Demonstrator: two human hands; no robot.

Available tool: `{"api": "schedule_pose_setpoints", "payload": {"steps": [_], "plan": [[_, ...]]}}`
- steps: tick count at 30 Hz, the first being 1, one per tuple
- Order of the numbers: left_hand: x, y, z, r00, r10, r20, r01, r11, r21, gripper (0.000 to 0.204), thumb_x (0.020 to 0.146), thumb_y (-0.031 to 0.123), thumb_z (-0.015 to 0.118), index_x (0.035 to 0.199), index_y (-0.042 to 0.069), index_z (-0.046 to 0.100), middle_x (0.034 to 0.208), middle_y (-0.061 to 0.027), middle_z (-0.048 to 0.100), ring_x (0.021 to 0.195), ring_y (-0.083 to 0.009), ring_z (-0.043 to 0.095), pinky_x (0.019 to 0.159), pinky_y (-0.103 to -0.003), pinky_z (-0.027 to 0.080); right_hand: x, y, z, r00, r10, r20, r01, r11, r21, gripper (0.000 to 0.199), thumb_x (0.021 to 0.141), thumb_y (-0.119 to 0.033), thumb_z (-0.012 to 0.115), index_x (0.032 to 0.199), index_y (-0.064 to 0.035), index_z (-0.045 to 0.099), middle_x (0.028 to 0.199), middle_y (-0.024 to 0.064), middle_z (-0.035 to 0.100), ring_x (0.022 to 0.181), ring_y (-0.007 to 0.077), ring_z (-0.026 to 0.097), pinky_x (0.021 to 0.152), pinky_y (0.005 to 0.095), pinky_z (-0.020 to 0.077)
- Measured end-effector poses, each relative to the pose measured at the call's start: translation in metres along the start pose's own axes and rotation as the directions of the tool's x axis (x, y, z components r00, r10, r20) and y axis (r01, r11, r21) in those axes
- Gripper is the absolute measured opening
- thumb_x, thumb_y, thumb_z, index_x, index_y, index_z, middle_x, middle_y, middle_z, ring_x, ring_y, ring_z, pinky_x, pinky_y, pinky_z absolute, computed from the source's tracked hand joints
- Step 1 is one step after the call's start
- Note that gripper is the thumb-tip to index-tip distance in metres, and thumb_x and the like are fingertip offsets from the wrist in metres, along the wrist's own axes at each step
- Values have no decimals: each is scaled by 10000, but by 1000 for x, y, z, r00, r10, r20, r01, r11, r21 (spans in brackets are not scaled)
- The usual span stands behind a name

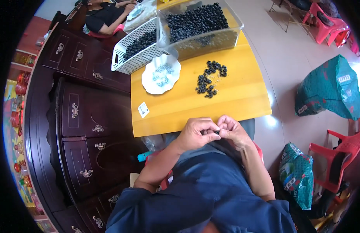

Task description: Manually inspect and sort small black seeds or nuts from a pile onto a white plate.

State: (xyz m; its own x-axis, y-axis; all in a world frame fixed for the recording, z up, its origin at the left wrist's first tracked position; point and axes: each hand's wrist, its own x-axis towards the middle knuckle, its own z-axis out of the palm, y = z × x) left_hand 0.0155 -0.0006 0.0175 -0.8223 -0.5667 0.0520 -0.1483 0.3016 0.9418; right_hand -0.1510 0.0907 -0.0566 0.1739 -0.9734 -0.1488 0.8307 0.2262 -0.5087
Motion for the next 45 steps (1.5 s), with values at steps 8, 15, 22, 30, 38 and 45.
{"api": "schedule_pose_setpoints", "payload": {"steps": [8, 15, 22, 30, 38, 45], "plan": [[-3, -5, -4, 996, -81, 41, 79, 996, 52, 151, 793, 84, 794, 916, 54, 713, 831, -35, 657, 736, -126, 601, 665, -275, 470, 3, 5, -4, 1000, 17, -10, -17, 1000, -6, 252, 826, -118, 791, 988, -67, 605, 936, 42, 683, 849, 137, 658, 785, 269, 517], [-3, -11, -6, 1000, -30, 8, 30, 996, 80, 188, 809, 64, 774, 984, 71, 706, 755, 5, 595, 658, -103, 535, 603, -258, 436, 7, 6, -5, 998, 41, -51, -42, 999, -14, 245, 837, -134, 783, 993, -75, 604, 877, 19, 670, 795, 110, 635, 750, 247, 505], [-10, -15, -7, 989, -144, 29, 144, 990, -11, 226, 830, 37, 747, 1043, 66, 678, 769, 40, 599, 650, -59, 525, 591, -222, 436, 7, 3, 5, 989, 61, -138, -72, 994, -76, 208, 871, -162, 754, 993, -74, 611, 857, 15, 659, 802, 103, 624, 750, 242, 498], [19, -31, -123, 916, -367, -161, 396, 891, 221, 182, 865, 70, 639, 1041, 56, 684, 795, 39, 640, 713, -40, 575, 642, -232, 486, 3, 9, 9, 985, 74, -157, -103, 978, -184, 162, 927, -205, 694, 971, -69, 617, 855, 24, 649, 772, 105, 585, 742, 234, 479], [62, -26, -230, 818, 7, -575, 156, 959, 234, 466, 887, 20, 635, 1327, -65, 507, 1043, -72, 657, 890, -87, 604, 808, -227, 501, 6, 11, -7, 995, 38, -96, -61, 967, -245, 136, 952, -199, 658, 995, -84, 601, 861, 39, 649, 760, 120, 589, 747, 247, 488], [33, -46, -93, 947, -101, -306, 206, 921, 332, 178, 862, 53, 684, 1025, -14, 710, 806, 6, 671, 640, -38, 547, 593, -217, 460, 6, 6, 5, 988, 44, -148, -70, 981, -179, 141, 966, -206, 642, 1002, -76, 601, 870, 41, 648, 782, 115, 595, 764, 249, 497]]}}
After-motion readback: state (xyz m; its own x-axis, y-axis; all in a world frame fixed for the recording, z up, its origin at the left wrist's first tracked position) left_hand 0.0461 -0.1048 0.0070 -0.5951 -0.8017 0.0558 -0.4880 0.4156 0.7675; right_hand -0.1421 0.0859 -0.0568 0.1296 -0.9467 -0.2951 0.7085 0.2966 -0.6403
